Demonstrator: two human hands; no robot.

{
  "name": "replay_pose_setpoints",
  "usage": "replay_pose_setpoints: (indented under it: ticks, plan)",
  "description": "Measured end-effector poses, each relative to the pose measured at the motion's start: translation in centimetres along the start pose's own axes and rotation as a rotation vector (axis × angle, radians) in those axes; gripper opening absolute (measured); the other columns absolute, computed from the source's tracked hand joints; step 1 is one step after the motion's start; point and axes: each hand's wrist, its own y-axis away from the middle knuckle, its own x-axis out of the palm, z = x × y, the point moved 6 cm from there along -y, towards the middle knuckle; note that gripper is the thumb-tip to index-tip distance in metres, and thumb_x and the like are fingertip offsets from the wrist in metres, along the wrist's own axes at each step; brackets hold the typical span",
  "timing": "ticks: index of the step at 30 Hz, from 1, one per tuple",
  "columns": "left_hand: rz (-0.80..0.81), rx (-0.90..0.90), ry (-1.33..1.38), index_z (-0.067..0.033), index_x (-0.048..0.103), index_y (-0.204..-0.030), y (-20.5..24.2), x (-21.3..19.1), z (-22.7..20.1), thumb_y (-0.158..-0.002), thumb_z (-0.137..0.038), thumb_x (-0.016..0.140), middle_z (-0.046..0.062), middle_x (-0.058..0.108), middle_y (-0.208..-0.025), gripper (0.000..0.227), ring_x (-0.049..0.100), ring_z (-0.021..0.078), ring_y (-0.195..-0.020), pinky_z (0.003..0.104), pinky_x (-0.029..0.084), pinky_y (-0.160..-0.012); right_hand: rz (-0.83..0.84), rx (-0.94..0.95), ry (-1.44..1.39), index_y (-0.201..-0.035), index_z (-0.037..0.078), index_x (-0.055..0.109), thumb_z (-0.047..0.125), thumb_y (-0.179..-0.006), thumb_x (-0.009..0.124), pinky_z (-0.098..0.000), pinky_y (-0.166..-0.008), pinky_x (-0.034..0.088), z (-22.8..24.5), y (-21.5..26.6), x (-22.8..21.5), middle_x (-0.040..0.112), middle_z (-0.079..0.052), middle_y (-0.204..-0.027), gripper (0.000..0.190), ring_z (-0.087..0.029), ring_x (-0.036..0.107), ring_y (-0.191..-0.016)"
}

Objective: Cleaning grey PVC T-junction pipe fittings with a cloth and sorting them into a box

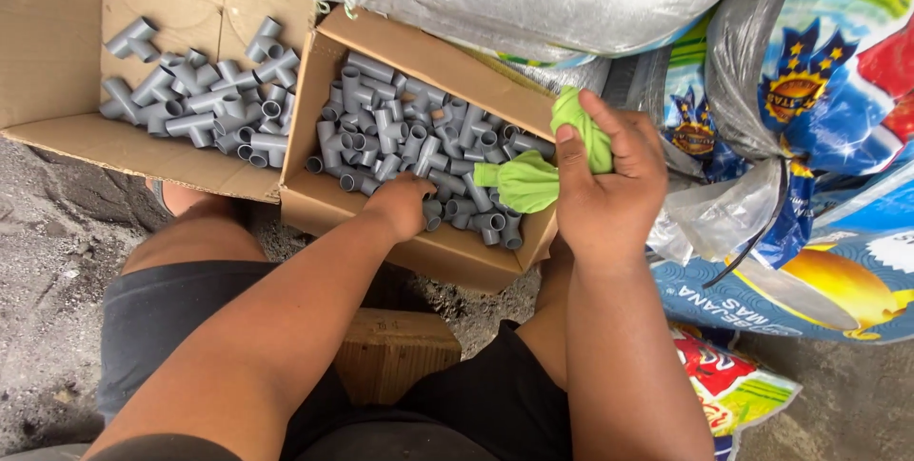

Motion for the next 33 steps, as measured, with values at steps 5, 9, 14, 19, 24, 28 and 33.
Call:
replay_pose_setpoints:
  ticks: [5,9,14,19,24,28,33]
  plan:
    - [-0.04,-0.152,0.267,-0.006,0.046,-0.156,5.5,-4.6,-2.0,-0.102,-0.022,0.047,0.021,0.063,-0.135,0.056,0.063,0.0327,-0.121,0.044,0.052,-0.102,0.02,0.06,-0.04,-0.128,-0.006,0.067,-0.01,-0.096,0.071,-0.0395,-0.09,0.054,0.0,0.3,1.7,0.062,-0.02,-0.1,0.032,-0.026,0.067,-0.098]
    - [-0.213,-0.132,0.614,-0.0069,0.052,-0.148,1.0,-4.7,2.4,-0.1,-0.035,0.04,0.007,0.078,-0.09,0.057,0.073,0.0186,-0.081,0.036,0.055,-0.074,0.045,0.152,-0.072,-0.124,-0.005,0.069,-0.007,-0.095,0.071,-0.0394,-0.087,0.056,0.9,0.5,3.2,0.064,-0.017,-0.096,0.029,-0.023,0.068,-0.091]
    - [-0.438,-0.085,0.972,-0.004,0.06,-0.138,11.1,-12.5,-3.5,-0.104,-0.024,0.036,0.006,0.069,-0.071,0.046,0.065,0.0155,-0.063,0.029,0.052,-0.062,0.046,0.047,-0.141,-0.113,0.0,0.075,-0.006,-0.089,0.077,-0.0339,-0.075,0.054,1.3,1.8,6.0,0.067,-0.015,-0.094,0.024,-0.022,0.069,-0.084]
    - [-0.541,0.062,1.023,-0.0003,0.065,-0.131,14.5,-13.6,-6.2,-0.106,-0.023,0.043,0.013,0.071,-0.079,0.039,0.069,0.0171,-0.071,0.029,0.056,-0.068,0.138,-0.065,-0.175,-0.117,0.01,0.076,-0.006,-0.088,0.075,-0.0361,-0.07,0.053,2.3,3.4,9.3,0.068,-0.017,-0.093,0.033,-0.026,0.067,-0.078]
    - [-0.497,0.348,1.31,0.0117,0.058,-0.127,9.6,-12.3,-5.8,-0.102,-0.011,0.06,0.014,0.062,-0.097,0.034,0.069,0.0202,-0.082,0.034,0.064,-0.076,0.022,-0.159,0.032,-0.122,0.01,0.076,0.009,-0.095,0.072,-0.0351,-0.063,0.058,-0.9,3.3,9.4,0.064,-0.013,-0.095,0.027,-0.033,0.071,-0.079]
    - [-0.445,0.343,1.277,0.0096,0.061,-0.12,8.3,-12.9,-6.0,-0.103,-0.014,0.06,0.015,0.063,-0.093,0.029,0.07,0.0244,-0.079,0.038,0.064,-0.072,-0.018,-0.132,0.078,-0.129,0.01,0.072,0.009,-0.095,0.071,-0.0397,-0.064,0.059,-0.6,4.3,9.7,0.063,-0.017,-0.095,0.034,-0.037,0.07,-0.08]
    - [-0.415,0.291,1.049,0.0065,0.057,-0.113,7.4,-13.8,-6.1,-0.111,-0.02,0.049,0.016,0.058,-0.086,0.027,0.068,0.0254,-0.074,0.037,0.058,-0.063,-0.012,-0.072,0.064,-0.132,0.017,0.072,0.013,-0.099,0.067,-0.0404,-0.058,0.059,-0.7,3.1,9.4,0.067,-0.013,-0.09,0.034,-0.036,0.071,-0.072]
